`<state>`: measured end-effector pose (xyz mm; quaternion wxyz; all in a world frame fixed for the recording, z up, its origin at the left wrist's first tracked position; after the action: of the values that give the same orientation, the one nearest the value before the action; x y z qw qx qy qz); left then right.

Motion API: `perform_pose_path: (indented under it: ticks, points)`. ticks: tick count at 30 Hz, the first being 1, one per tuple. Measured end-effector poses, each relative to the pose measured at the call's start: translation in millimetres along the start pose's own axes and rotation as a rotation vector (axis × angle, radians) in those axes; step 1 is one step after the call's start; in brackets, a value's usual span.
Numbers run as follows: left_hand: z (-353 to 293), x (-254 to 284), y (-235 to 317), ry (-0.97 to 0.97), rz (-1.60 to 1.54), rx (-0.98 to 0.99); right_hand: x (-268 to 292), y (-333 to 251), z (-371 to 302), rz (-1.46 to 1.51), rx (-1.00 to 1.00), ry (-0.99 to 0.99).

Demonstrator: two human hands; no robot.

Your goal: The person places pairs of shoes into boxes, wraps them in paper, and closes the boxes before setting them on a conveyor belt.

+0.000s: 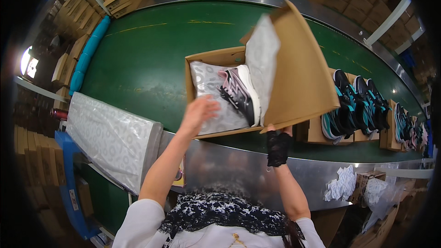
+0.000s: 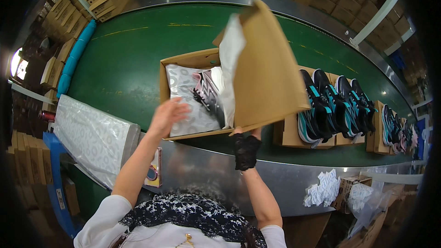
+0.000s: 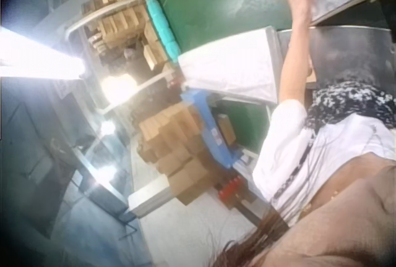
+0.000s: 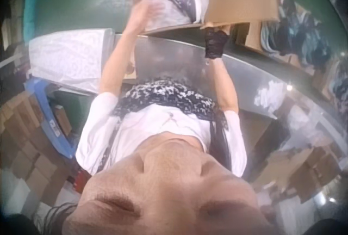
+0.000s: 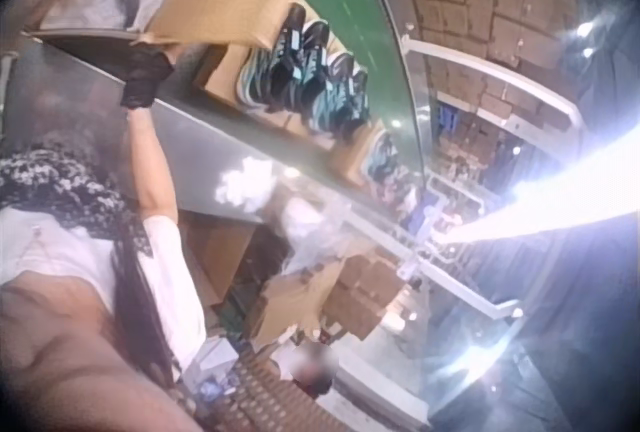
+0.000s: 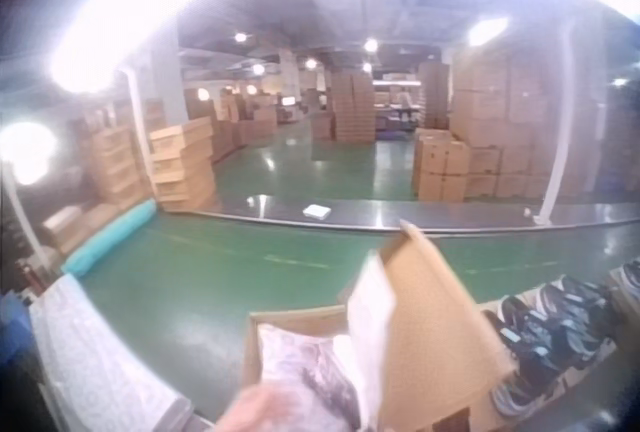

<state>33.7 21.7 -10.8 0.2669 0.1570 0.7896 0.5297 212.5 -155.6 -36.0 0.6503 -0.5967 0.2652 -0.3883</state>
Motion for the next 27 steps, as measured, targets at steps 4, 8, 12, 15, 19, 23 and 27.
perform_pose_path:
  ticks: [4, 8, 12, 15, 19, 23, 27]
  points:
    - [-33.6, 56.0, 16.2, 0.524, 0.037, -0.117, -32.7, -9.8, -3.5, -0.817, 0.637, -0.232]
    - [-11.0, 89.1, -43.1, 0.247, 0.928, 0.078, -53.7, 16.7, -19.6, -1.011, 0.855, -0.293]
    - [-10.1, 62.3, -53.1, 0.366, 0.679, -0.163, -49.2, 8.4, -17.3, -1.071, 0.803, -0.397]
    - [-12.2, 61.7, -20.7, 0.145, 0.156, 0.262, -46.5, -15.8, -4.7, -1.074, 0.713, -0.471]
    - [-23.3, 49.4, 9.6, -0.021, -0.339, 0.203, -51.8, -76.9, 14.7, -1.068, 0.816, -0.473]
    - [-52.0, 30.6, 40.0, -0.06, -0.39, 0.36, -36.3, -150.3, 27.1, -0.956, 0.947, -0.489]
    - [-93.6, 19.1, 50.2, -0.063, -0.392, 0.391, -16.7, -181.5, 11.2, -0.901, 0.942, -0.582]
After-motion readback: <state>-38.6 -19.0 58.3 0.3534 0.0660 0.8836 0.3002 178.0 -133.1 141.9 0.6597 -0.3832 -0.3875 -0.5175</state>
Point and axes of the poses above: each hand's wrist, its own z-axis towards the middle knuckle, its own x-axis out of the back of the hand, y = z × x, the point moved 1 cm from there along z, towards the middle knuckle, and after that the axes turned 3 degrees about z, right-handed, at the moved point
